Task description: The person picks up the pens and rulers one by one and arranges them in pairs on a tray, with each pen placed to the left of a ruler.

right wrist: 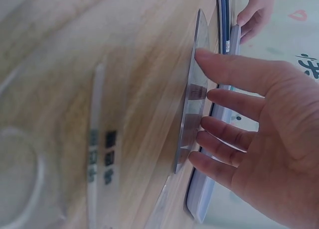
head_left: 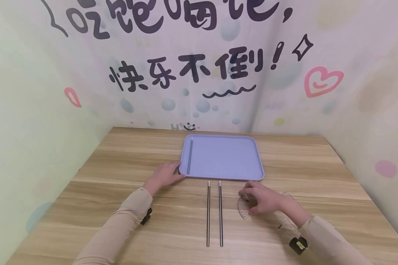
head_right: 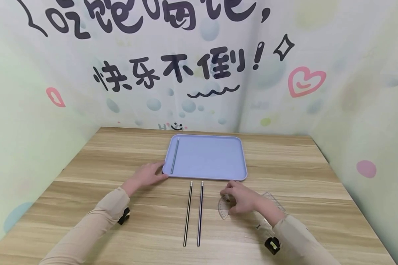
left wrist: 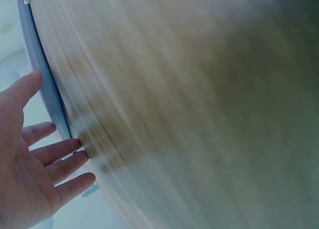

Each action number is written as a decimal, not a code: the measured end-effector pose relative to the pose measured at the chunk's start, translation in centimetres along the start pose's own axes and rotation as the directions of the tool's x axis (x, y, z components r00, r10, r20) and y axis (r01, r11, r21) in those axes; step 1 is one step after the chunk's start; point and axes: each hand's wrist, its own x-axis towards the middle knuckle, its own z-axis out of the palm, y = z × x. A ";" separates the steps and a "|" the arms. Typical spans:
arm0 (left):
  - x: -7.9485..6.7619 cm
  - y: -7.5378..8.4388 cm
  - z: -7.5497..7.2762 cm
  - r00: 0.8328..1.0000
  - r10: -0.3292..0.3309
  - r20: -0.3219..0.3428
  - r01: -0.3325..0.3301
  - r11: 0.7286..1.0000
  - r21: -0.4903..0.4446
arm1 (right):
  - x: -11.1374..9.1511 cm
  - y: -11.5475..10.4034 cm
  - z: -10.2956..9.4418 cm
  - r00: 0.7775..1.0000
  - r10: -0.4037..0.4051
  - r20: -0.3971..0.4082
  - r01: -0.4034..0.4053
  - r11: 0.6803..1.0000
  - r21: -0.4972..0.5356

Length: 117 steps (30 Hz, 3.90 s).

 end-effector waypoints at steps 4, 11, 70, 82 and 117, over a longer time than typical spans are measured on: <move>0.0 -0.1 0.1 1.000 -0.004 0.003 0.004 1.000 -0.001 | 0.0 0.1 0.0 1.000 -0.015 -0.003 0.015 1.000 0.017; 0.1 -0.1 0.2 1.000 -0.011 0.006 0.011 1.000 -0.003 | 0.1 0.3 0.2 1.000 -0.029 -0.006 0.030 0.999 0.025; 0.3 -0.3 0.2 1.000 -0.021 0.014 0.021 1.000 0.009 | 1.7 1.2 -2.7 0.964 -0.087 0.250 0.001 0.946 0.325; 0.1 -0.2 0.2 1.000 -0.019 0.014 0.019 1.000 0.002 | 1.7 0.5 -3.5 0.962 -0.098 0.256 0.009 0.945 0.328; 0.4 -0.2 0.1 1.000 -0.004 0.003 0.004 1.000 0.002 | 7.3 -0.4 -4.6 1.000 0.006 -0.030 0.004 0.952 0.306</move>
